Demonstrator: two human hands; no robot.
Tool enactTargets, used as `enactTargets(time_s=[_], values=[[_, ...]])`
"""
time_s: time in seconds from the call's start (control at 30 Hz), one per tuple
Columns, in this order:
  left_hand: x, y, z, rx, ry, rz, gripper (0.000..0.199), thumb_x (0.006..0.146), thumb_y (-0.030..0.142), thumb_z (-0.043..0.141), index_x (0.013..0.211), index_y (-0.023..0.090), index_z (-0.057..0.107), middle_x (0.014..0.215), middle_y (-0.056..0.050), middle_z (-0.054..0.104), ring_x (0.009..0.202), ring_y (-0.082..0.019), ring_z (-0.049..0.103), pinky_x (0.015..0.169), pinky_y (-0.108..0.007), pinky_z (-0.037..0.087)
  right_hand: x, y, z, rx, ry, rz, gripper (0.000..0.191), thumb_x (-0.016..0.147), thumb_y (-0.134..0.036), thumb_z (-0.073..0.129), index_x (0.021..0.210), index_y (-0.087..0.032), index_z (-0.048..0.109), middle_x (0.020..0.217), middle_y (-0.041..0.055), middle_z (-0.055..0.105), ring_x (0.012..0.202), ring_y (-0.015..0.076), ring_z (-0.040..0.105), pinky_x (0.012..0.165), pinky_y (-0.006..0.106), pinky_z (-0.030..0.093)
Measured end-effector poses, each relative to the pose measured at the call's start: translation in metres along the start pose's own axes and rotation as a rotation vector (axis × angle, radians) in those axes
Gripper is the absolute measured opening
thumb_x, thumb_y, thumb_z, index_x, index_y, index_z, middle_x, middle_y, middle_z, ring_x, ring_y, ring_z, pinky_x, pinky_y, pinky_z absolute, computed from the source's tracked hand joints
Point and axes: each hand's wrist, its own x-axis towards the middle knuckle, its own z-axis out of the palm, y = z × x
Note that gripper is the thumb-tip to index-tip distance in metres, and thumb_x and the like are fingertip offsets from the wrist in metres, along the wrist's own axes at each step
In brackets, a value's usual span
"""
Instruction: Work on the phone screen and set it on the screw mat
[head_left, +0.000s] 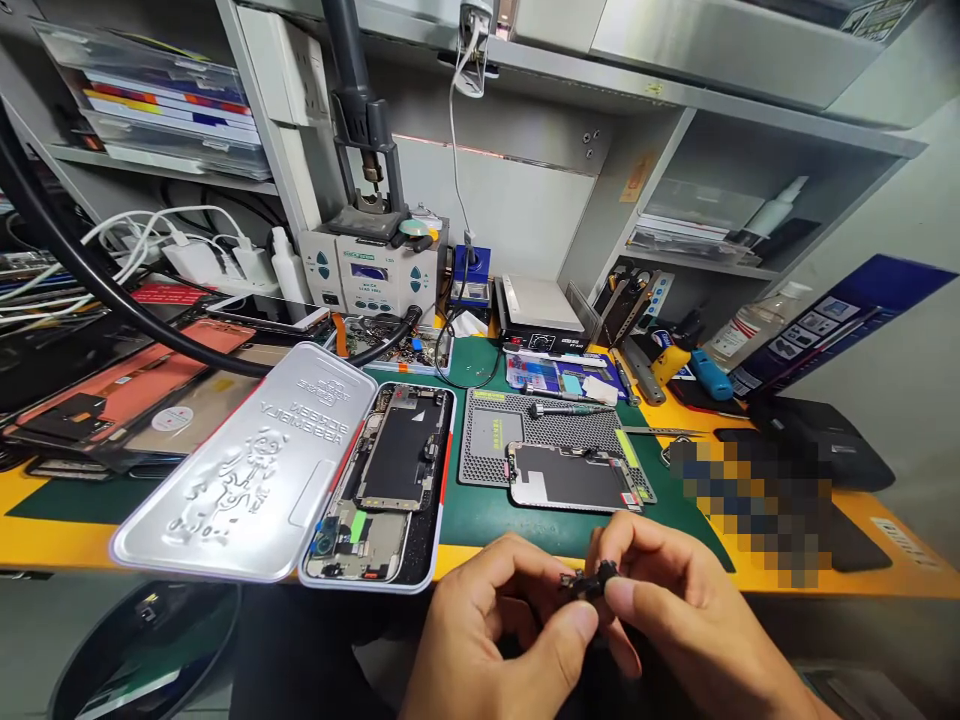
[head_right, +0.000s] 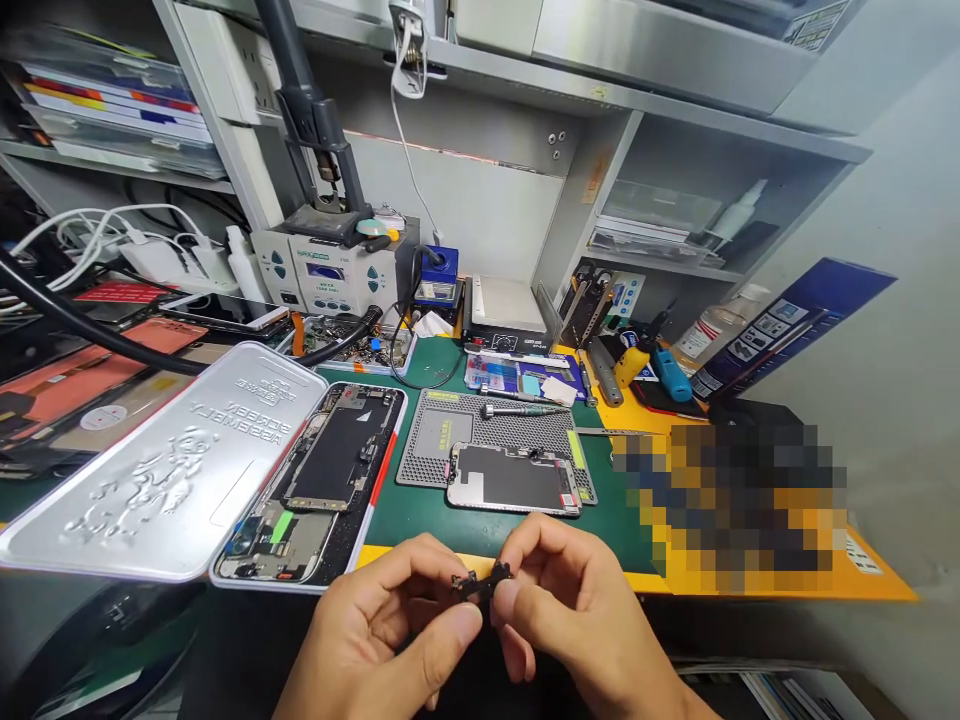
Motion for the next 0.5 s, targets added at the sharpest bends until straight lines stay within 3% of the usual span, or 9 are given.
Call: enactTargets(time_s=[0.13, 0.3, 0.5], values=[[0.002, 0.003, 0.005, -0.077, 0.048, -0.158, 0.029, 0.072, 0.036, 0.083, 0.08, 0.014, 0.066, 0.064, 0.003, 0.058, 0.047, -0.004, 0.045, 0.039, -0.013, 0.039, 0.0, 0.001, 0.002, 0.057, 0.027, 0.061, 0.036, 0.085, -0.046, 0.08, 0.084, -0.018, 0.058, 0.057, -0.0046, 0.056, 0.045, 0.0071, 0.047, 0.048, 0.02, 0.035], [0.004, 0.0, 0.006, -0.184, 0.006, -0.168, 0.043, 0.074, 0.05, 0.084, 0.082, 0.012, 0.066, 0.062, 0.004, 0.058, 0.038, -0.002, 0.045, 0.036, -0.012, 0.038, -0.003, 0.002, 0.003, 0.016, 0.012, 0.055, 0.037, 0.085, -0.044, 0.083, 0.101, -0.019, 0.061, 0.065, -0.0037, 0.06, 0.05, 0.0076, 0.051, 0.052, 0.021, 0.039], [0.006, -0.004, 0.013, -0.205, 0.116, -0.184, 0.047, 0.07, 0.054, 0.087, 0.079, 0.014, 0.065, 0.061, 0.003, 0.059, 0.04, -0.003, 0.047, 0.037, -0.014, 0.041, -0.003, 0.004, 0.009, -0.017, 0.148, 0.1, 0.041, 0.085, -0.055, 0.08, 0.087, -0.018, 0.062, 0.055, -0.0028, 0.06, 0.045, 0.0077, 0.049, 0.05, 0.021, 0.035]])
